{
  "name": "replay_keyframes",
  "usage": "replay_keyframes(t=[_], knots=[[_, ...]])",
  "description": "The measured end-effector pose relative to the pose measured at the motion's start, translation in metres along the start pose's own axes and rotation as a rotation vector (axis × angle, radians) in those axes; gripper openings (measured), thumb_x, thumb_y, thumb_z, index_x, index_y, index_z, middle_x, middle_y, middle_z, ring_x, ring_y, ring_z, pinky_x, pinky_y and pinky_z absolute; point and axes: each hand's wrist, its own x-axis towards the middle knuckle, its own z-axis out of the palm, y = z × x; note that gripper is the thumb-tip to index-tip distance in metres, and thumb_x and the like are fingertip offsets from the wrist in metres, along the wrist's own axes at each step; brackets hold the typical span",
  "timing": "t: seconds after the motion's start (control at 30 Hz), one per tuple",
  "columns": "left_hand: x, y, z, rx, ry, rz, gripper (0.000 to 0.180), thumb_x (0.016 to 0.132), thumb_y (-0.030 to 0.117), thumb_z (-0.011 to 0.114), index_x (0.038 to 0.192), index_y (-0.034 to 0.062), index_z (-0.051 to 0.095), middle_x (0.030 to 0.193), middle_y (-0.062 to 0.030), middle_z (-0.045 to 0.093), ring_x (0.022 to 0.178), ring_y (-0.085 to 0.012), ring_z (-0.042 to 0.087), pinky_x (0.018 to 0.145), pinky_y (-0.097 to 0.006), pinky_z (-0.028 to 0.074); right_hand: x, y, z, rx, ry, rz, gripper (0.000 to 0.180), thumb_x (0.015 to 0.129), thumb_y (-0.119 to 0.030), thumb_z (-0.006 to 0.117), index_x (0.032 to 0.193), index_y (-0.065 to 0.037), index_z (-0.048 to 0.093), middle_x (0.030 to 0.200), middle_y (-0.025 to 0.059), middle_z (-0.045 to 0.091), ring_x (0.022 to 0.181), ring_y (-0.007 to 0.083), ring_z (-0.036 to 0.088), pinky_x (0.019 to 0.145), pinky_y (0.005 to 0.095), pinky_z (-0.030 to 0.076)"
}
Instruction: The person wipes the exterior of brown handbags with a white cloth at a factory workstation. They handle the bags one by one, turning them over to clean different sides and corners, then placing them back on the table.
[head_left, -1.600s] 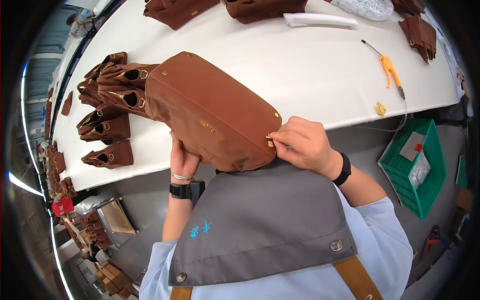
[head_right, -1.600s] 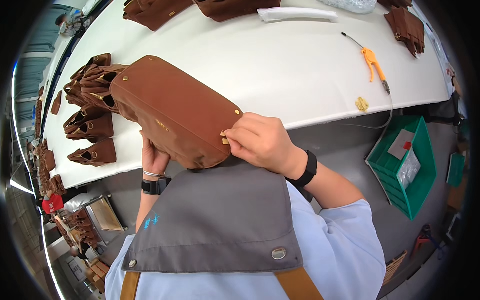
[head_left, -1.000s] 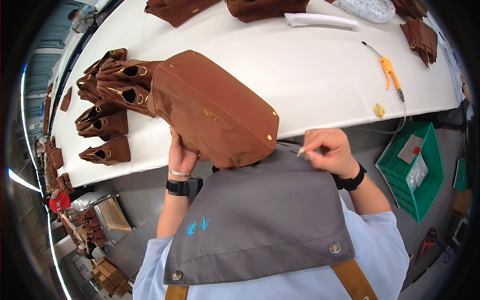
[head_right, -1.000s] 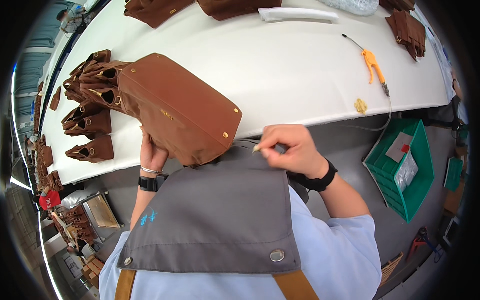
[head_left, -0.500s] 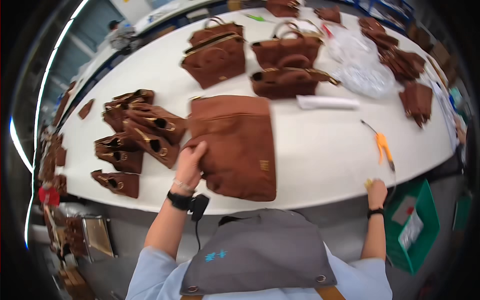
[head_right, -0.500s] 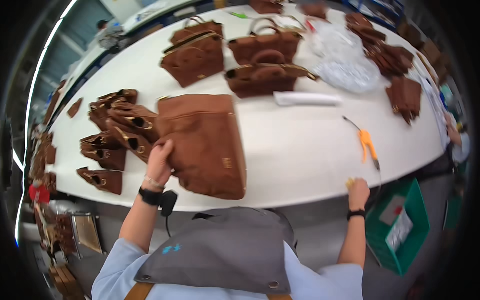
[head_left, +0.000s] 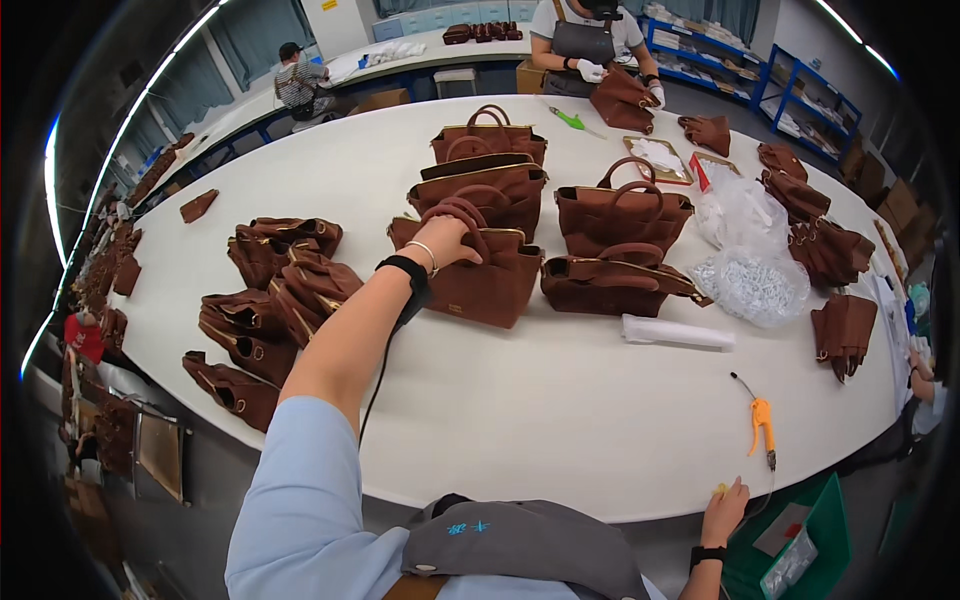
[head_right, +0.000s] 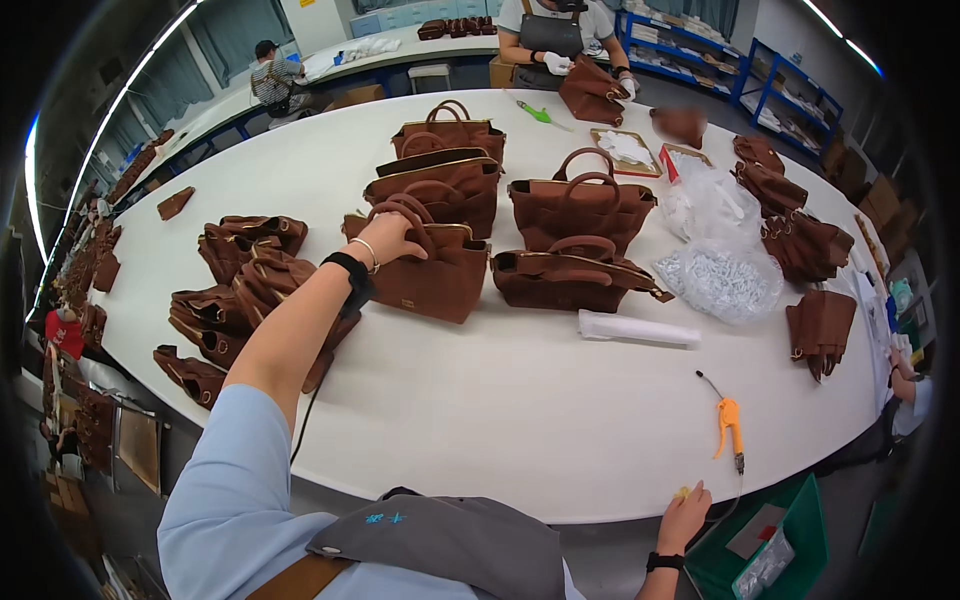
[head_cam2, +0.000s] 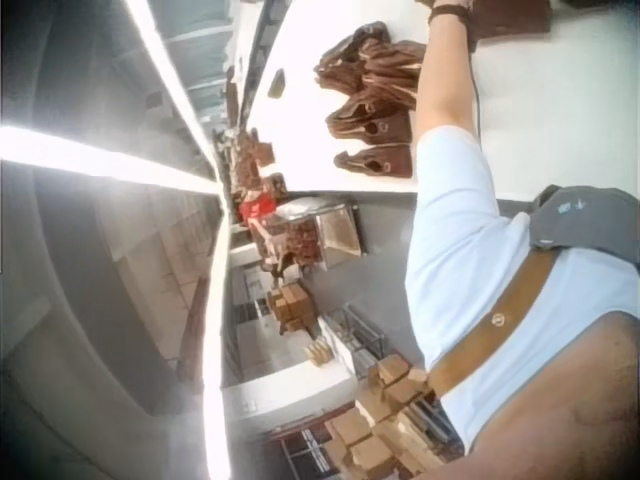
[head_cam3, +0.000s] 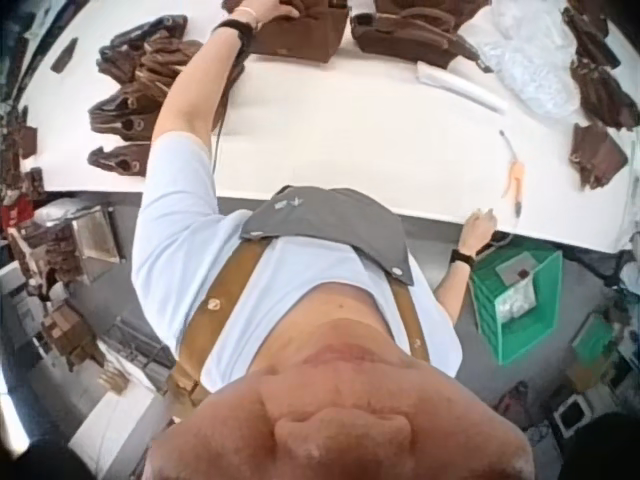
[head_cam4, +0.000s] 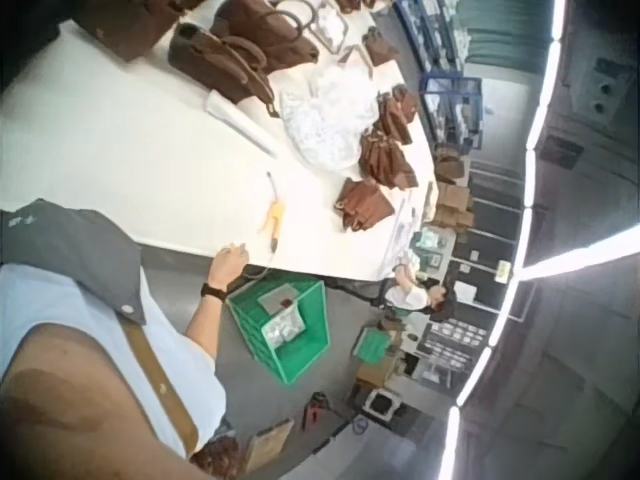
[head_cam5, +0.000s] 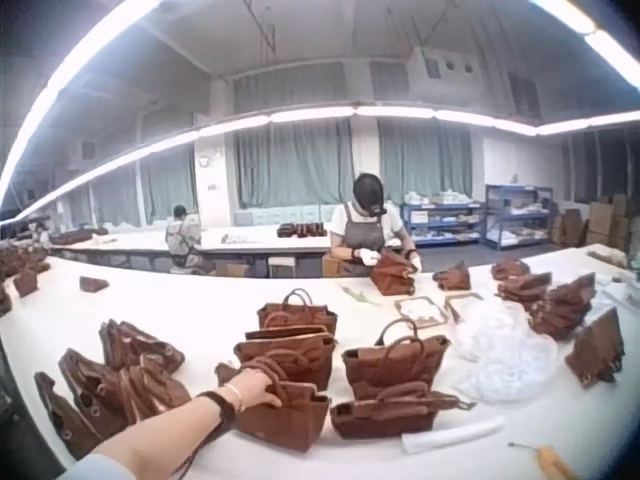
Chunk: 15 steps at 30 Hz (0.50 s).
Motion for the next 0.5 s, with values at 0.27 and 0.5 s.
replay_keyframes(t=[0.27,0.5], knots=[[-0.008,-0.024,0.074,0.157,0.583,-0.025,0.069,0.072,0.031,0.078,0.126,-0.0016,0.051,0.131,-0.0171,0.054,0.126,-0.0332,0.045,0.105,-0.045,0.037,0.082,-0.209,-0.012,0.747,-0.091,-0.431,0.028,0.076,0.005,0.060,0.103,0.001,0.062,0.099,0.0173,0.059,0.094,0.0342,0.058,0.080,0.0392,0.049],[-0.067,0.010,0.134,-0.147,0.919,-0.232,0.085,0.065,0.024,0.086,0.133,0.0007,0.041,0.146,-0.0175,0.030,0.135,-0.0381,0.028,0.111,-0.049,0.027,0.155,-0.366,0.089,1.050,-0.347,0.038,0.094,0.070,-0.019,0.080,0.139,0.013,0.024,0.138,0.0286,0.038,0.127,0.0379,0.041,0.108,0.0404,0.033]])
